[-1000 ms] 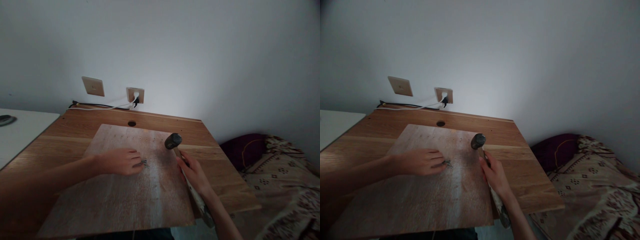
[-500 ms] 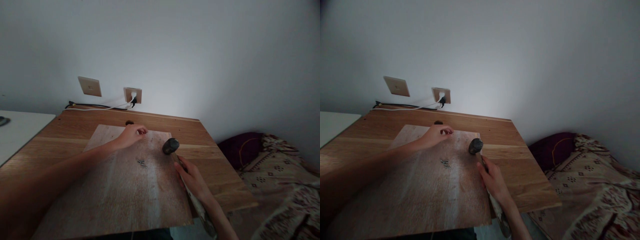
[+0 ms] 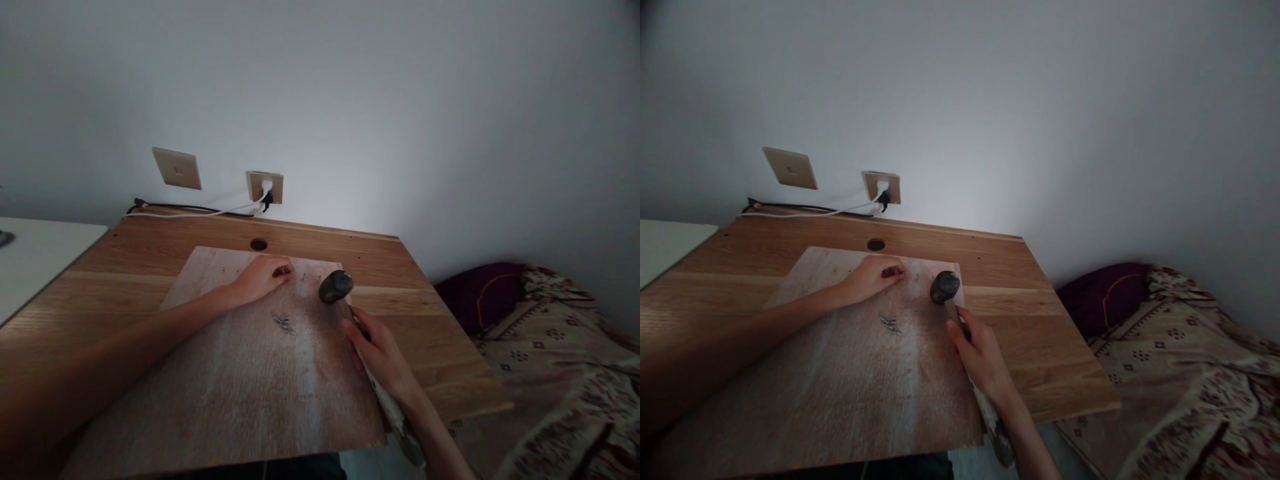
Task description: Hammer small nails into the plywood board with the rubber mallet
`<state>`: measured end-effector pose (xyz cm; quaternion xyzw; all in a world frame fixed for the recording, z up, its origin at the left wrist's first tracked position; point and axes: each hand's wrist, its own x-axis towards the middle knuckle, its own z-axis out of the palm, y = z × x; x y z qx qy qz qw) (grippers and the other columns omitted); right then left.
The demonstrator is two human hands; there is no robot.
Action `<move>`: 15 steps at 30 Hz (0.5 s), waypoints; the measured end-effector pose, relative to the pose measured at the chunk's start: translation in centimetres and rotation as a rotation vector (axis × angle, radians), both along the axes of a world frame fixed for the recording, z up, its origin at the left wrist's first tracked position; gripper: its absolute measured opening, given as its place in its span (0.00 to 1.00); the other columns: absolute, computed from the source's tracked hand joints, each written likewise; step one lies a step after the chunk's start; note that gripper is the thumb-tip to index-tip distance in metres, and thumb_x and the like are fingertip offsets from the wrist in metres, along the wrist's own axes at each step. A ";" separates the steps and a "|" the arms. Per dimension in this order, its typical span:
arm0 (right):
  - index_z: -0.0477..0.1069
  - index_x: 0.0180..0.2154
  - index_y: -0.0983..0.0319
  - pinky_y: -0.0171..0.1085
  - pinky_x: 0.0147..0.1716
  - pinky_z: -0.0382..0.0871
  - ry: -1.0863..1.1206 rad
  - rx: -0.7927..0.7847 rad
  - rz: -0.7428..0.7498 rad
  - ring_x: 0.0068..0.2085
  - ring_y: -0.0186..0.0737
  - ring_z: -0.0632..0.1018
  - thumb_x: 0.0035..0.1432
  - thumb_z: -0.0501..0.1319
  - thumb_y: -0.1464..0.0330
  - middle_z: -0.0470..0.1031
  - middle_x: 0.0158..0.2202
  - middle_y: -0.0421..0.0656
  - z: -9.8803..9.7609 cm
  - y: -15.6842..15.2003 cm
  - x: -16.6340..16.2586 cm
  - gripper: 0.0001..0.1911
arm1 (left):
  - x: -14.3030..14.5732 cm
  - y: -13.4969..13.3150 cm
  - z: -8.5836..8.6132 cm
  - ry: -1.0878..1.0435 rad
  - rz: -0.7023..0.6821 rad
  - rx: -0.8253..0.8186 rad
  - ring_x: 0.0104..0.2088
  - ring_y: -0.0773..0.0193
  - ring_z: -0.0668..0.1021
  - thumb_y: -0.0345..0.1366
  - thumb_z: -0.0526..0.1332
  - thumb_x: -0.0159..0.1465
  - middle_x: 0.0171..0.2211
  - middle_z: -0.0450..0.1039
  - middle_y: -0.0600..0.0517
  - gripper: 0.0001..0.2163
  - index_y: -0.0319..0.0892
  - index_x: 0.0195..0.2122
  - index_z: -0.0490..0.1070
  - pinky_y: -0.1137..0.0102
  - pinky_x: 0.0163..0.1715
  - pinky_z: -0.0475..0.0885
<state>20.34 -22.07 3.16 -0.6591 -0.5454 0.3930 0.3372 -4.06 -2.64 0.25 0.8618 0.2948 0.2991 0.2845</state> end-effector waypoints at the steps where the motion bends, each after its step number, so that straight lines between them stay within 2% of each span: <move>1: 0.74 0.49 0.61 0.33 0.15 0.62 0.002 0.007 0.006 0.16 0.36 0.69 0.67 0.56 0.53 0.67 0.19 0.35 0.2 0.2 -0.2 0.20 | 0.0 0.0 0.0 -0.001 -0.009 -0.005 0.33 0.61 0.80 0.26 0.63 0.63 0.33 0.79 0.51 0.06 0.42 0.35 0.78 0.67 0.37 0.72; 6: 0.73 0.48 0.61 0.31 0.15 0.62 0.015 0.048 0.057 0.15 0.34 0.69 0.68 0.56 0.55 0.66 0.19 0.34 1.1 1.9 -1.4 0.18 | 0.2 0.0 0.3 -0.017 -0.007 -0.041 0.34 0.62 0.80 0.27 0.63 0.62 0.35 0.79 0.50 0.05 0.41 0.36 0.78 0.67 0.38 0.73; 9: 0.72 0.45 0.61 0.30 0.14 0.61 0.026 0.075 0.111 0.15 0.32 0.69 0.68 0.56 0.57 0.67 0.20 0.34 1.6 3.7 -2.5 0.16 | 0.3 0.1 0.6 0.000 0.019 -0.107 0.33 0.61 0.79 0.28 0.65 0.61 0.32 0.79 0.51 0.03 0.40 0.35 0.78 0.67 0.36 0.73; 15: 0.73 0.48 0.62 0.30 0.13 0.62 -0.015 0.120 0.151 0.15 0.32 0.69 0.68 0.55 0.60 0.67 0.20 0.34 2.1 6.5 -4.1 0.15 | 0.4 0.1 0.7 0.004 0.049 -0.137 0.32 0.61 0.79 0.30 0.66 0.60 0.30 0.79 0.51 0.02 0.40 0.33 0.79 0.68 0.35 0.71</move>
